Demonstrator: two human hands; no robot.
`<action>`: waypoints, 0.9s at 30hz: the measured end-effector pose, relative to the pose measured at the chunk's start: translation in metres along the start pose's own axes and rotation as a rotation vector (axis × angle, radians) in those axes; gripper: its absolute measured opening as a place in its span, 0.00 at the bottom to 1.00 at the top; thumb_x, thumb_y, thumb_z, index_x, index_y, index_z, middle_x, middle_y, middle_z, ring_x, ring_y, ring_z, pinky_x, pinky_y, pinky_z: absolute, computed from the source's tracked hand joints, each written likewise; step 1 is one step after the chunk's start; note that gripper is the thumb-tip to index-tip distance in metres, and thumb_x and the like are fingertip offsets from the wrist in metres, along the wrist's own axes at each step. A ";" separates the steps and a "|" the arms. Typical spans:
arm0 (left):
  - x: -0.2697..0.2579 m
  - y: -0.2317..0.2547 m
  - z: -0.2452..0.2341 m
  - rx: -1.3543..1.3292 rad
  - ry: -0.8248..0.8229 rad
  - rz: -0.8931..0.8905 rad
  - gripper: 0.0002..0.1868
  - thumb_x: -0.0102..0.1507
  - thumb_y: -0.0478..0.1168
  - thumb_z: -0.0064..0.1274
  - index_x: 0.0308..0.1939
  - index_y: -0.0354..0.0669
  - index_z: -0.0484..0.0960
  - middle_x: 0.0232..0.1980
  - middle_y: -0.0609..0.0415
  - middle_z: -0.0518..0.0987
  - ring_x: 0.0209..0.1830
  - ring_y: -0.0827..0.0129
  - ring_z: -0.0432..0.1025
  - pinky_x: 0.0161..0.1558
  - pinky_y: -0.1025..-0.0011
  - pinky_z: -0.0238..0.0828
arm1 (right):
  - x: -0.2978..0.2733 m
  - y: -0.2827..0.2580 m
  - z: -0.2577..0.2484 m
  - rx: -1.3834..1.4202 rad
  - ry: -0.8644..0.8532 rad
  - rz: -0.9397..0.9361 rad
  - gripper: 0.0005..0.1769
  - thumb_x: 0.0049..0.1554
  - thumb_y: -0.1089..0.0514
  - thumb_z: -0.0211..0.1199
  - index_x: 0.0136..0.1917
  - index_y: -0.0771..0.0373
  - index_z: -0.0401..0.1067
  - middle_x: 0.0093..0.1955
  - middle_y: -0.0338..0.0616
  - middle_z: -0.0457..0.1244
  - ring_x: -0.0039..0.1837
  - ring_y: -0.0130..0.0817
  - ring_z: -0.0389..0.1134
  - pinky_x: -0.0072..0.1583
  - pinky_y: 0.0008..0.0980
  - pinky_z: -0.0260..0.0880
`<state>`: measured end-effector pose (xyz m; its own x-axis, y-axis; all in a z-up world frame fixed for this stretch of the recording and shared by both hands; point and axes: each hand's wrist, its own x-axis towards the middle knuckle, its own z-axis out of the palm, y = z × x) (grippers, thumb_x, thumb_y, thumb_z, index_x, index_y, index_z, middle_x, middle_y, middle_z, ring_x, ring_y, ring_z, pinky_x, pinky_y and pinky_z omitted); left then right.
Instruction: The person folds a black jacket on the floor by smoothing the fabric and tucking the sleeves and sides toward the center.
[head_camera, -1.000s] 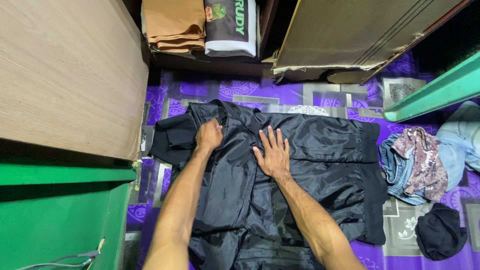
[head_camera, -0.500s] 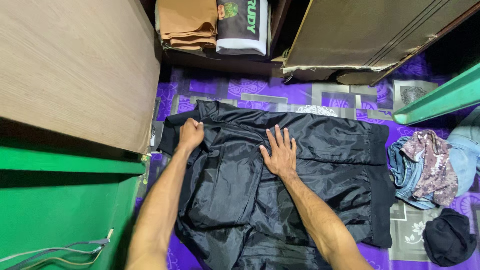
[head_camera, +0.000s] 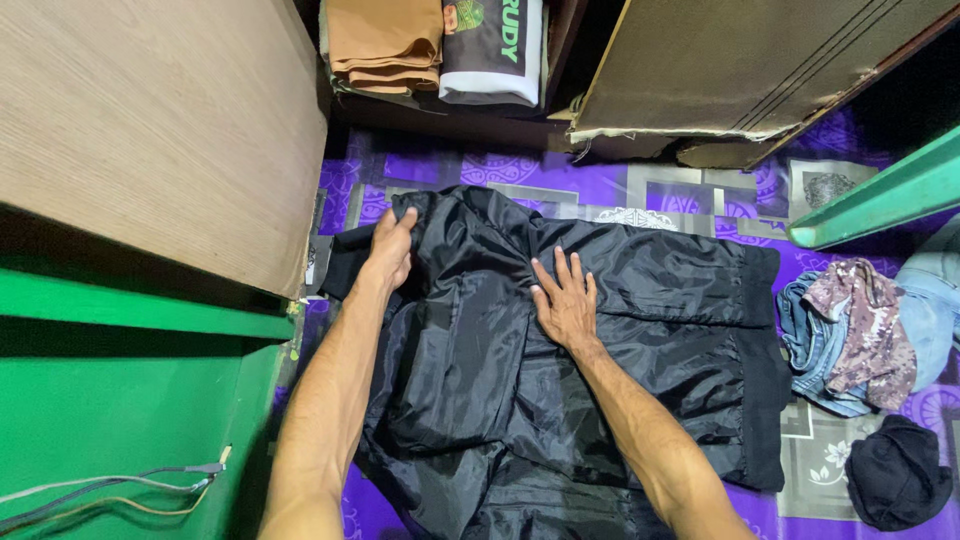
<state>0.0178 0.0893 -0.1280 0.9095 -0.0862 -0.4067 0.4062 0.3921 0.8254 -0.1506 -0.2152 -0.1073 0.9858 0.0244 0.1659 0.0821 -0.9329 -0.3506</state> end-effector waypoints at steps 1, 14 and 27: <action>0.002 -0.006 -0.001 0.094 0.078 0.065 0.14 0.68 0.41 0.51 0.57 0.45 0.78 0.51 0.58 0.82 0.48 0.71 0.75 0.52 0.67 0.72 | 0.000 0.003 0.002 0.016 0.021 -0.014 0.27 0.64 0.48 0.55 0.76 0.43 0.65 0.84 0.50 0.47 0.84 0.56 0.44 0.76 0.64 0.44; -0.048 0.024 0.028 0.947 0.278 -0.378 0.36 0.62 0.54 0.65 0.62 0.27 0.76 0.60 0.39 0.79 0.55 0.49 0.79 0.48 0.53 0.82 | -0.009 0.014 -0.033 0.213 -0.026 -0.108 0.24 0.65 0.52 0.54 0.74 0.50 0.67 0.81 0.47 0.53 0.83 0.47 0.49 0.75 0.60 0.48; -0.068 0.019 -0.002 1.348 0.276 -0.019 0.31 0.57 0.41 0.68 0.58 0.35 0.70 0.50 0.31 0.78 0.55 0.36 0.74 0.56 0.51 0.71 | -0.005 -0.006 -0.049 -0.002 -0.286 -0.074 0.27 0.58 0.46 0.60 0.70 0.48 0.71 0.80 0.47 0.52 0.81 0.54 0.45 0.72 0.68 0.45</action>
<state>-0.0359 0.1043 -0.0850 0.9204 0.1638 -0.3550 0.3328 -0.8047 0.4917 -0.1635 -0.2271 -0.0612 0.9785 0.1922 -0.0753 0.1553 -0.9256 -0.3451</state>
